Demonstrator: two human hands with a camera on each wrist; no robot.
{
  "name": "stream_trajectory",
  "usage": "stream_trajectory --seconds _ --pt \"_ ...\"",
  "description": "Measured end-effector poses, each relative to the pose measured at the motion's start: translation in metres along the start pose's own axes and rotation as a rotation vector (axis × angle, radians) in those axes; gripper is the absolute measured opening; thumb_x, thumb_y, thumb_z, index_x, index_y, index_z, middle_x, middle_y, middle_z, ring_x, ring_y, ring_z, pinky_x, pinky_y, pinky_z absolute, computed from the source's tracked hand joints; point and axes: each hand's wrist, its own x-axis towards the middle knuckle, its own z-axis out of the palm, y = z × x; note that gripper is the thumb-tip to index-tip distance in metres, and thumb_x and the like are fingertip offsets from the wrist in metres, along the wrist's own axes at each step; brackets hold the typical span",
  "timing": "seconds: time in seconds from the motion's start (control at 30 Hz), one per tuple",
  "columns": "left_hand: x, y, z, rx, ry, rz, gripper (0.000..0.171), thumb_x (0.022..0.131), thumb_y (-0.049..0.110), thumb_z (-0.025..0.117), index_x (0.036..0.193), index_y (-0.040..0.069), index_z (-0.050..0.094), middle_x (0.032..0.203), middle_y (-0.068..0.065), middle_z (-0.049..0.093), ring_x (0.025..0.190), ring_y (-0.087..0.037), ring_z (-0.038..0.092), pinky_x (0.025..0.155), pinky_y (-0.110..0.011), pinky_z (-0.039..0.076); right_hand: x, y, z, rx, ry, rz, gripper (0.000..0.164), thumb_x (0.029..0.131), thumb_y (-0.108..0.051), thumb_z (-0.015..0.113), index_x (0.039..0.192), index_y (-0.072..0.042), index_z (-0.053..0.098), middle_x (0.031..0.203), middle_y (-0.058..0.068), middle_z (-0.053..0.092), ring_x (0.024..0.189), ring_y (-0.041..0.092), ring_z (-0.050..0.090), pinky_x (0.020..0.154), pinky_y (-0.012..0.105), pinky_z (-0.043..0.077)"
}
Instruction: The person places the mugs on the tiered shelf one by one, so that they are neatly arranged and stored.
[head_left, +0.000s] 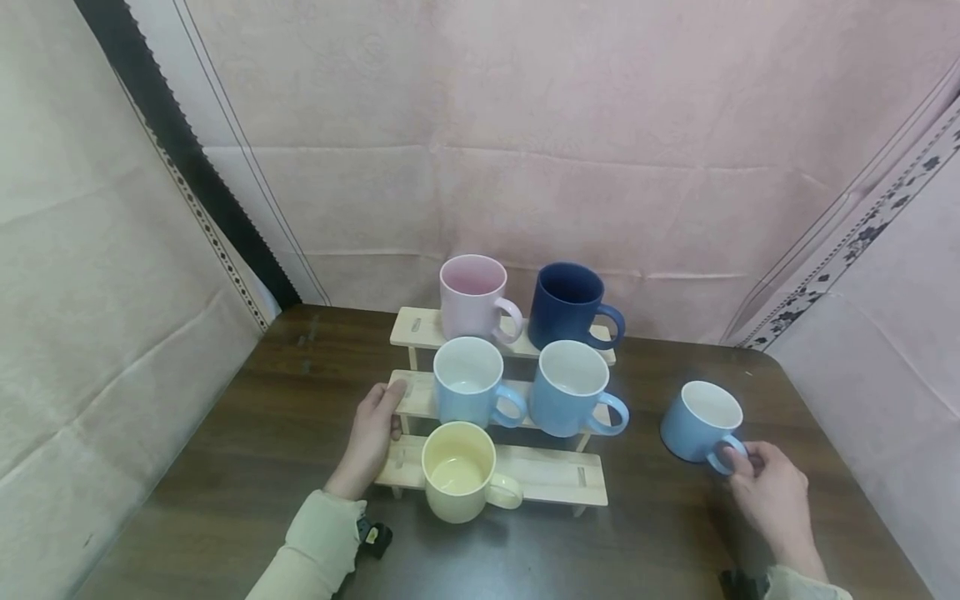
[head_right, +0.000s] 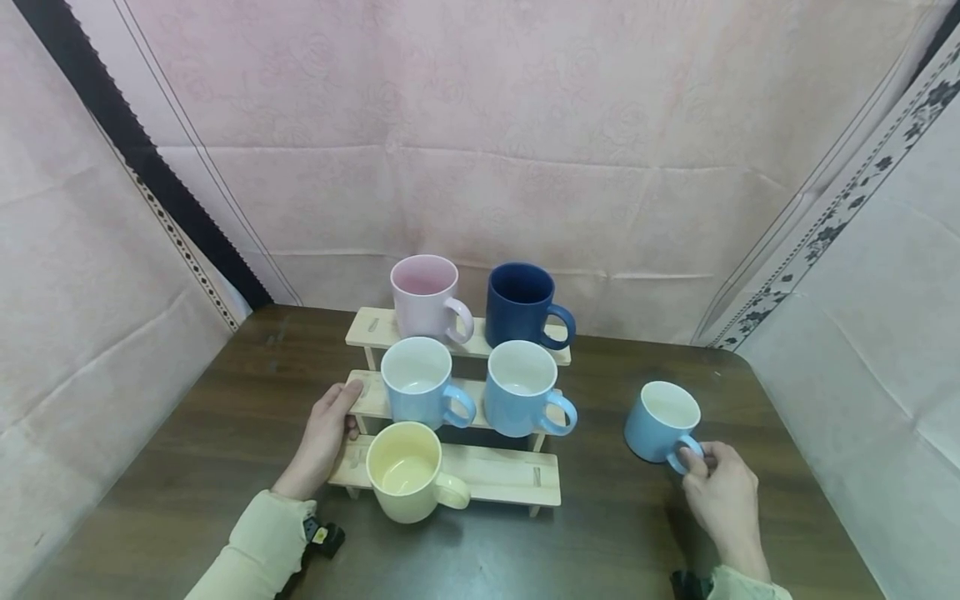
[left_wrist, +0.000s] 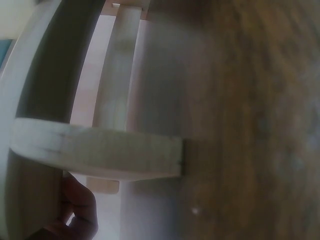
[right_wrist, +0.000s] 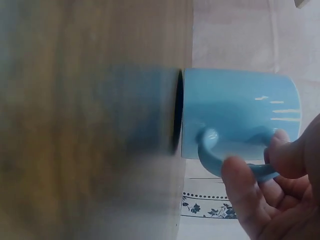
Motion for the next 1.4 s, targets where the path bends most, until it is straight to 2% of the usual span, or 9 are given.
stream_trajectory --seconds 0.17,0.27,0.47,0.6,0.67,0.87,1.03,1.27,1.4 --pt "0.0 0.0 0.0 0.008 -0.001 -0.008 0.046 0.1 0.053 0.043 0.102 0.007 0.049 0.073 -0.004 0.043 0.063 -0.021 0.044 0.061 -0.03 0.038 -0.012 -0.002 -0.001 -0.008 0.059 -0.021 0.03 0.098 -0.022 0.057 0.106 0.007 0.059 0.094 0.025 0.063 0.078 0.035 0.061 0.054 0.033 0.044" --pt "0.0 0.0 0.0 0.015 0.0 -0.007 0.048 0.099 0.055 0.043 0.102 0.007 0.049 0.073 -0.004 0.043 0.063 -0.021 0.044 0.061 -0.03 0.038 -0.021 -0.006 -0.004 0.003 0.12 -0.053 0.027 0.096 -0.02 0.059 0.104 0.006 0.06 0.09 0.023 0.065 0.074 0.032 0.062 0.053 0.03 0.043" --pt "0.001 0.0 0.0 0.025 -0.004 -0.002 0.052 0.098 0.058 0.043 0.103 0.006 0.049 0.074 -0.004 0.044 0.065 -0.021 0.044 0.061 -0.03 0.037 -0.04 -0.016 -0.014 0.075 0.206 -0.105 0.022 0.094 -0.018 0.064 0.102 0.003 0.063 0.084 0.019 0.068 0.053 -0.001 0.057 0.048 0.019 0.04" --pt "0.0 0.001 0.0 0.015 -0.004 -0.005 0.052 0.098 0.057 0.044 0.103 0.006 0.049 0.074 -0.004 0.043 0.065 -0.021 0.044 0.061 -0.029 0.037 -0.052 -0.022 -0.023 0.105 0.222 -0.134 0.019 0.094 -0.016 0.065 0.1 0.002 0.063 0.084 0.02 0.068 0.05 -0.01 0.053 0.048 0.015 0.04" --pt "0.0 0.001 0.0 0.011 -0.004 -0.006 0.051 0.098 0.057 0.044 0.103 0.006 0.048 0.074 -0.004 0.043 0.065 -0.021 0.043 0.061 -0.029 0.037 -0.058 -0.026 -0.028 0.108 0.227 -0.144 0.016 0.093 -0.015 0.066 0.099 0.0 0.063 0.083 0.019 0.069 0.05 -0.01 0.054 0.049 0.014 0.041" --pt "-0.001 0.001 0.0 0.011 0.002 -0.011 0.05 0.099 0.056 0.044 0.103 0.006 0.048 0.075 -0.005 0.043 0.066 -0.022 0.043 0.061 -0.029 0.037 -0.075 -0.041 -0.042 0.121 0.228 -0.175 0.01 0.091 -0.014 0.069 0.095 -0.005 0.065 0.076 0.002 0.067 0.054 -0.004 0.059 0.052 0.013 0.044" --pt "-0.001 0.002 -0.001 0.007 -0.003 -0.013 0.049 0.099 0.055 0.044 0.103 0.007 0.048 0.075 -0.004 0.043 0.066 -0.023 0.043 0.062 -0.03 0.036 -0.087 -0.056 -0.053 0.203 0.227 -0.266 0.007 0.088 -0.004 0.071 0.093 -0.007 0.065 0.074 -0.01 0.063 0.054 -0.002 0.062 0.052 0.013 0.047" --pt "0.001 0.001 -0.001 -0.001 -0.011 -0.034 0.045 0.101 0.052 0.042 0.105 0.007 0.048 0.075 -0.004 0.043 0.067 -0.023 0.043 0.062 -0.031 0.037 -0.105 -0.081 -0.063 0.24 0.205 -0.417 0.016 0.083 0.007 0.072 0.089 -0.006 0.066 0.081 -0.009 0.064 0.055 -0.003 0.062 0.053 0.012 0.047" --pt "0.001 0.001 -0.001 -0.007 -0.012 -0.037 0.045 0.101 0.051 0.042 0.104 0.007 0.048 0.076 -0.004 0.043 0.067 -0.023 0.043 0.062 -0.031 0.036 -0.113 -0.093 -0.064 0.277 0.176 -0.506 0.026 0.076 0.018 0.072 0.088 -0.005 0.065 0.083 -0.008 0.061 0.057 -0.001 0.061 0.054 0.013 0.048"
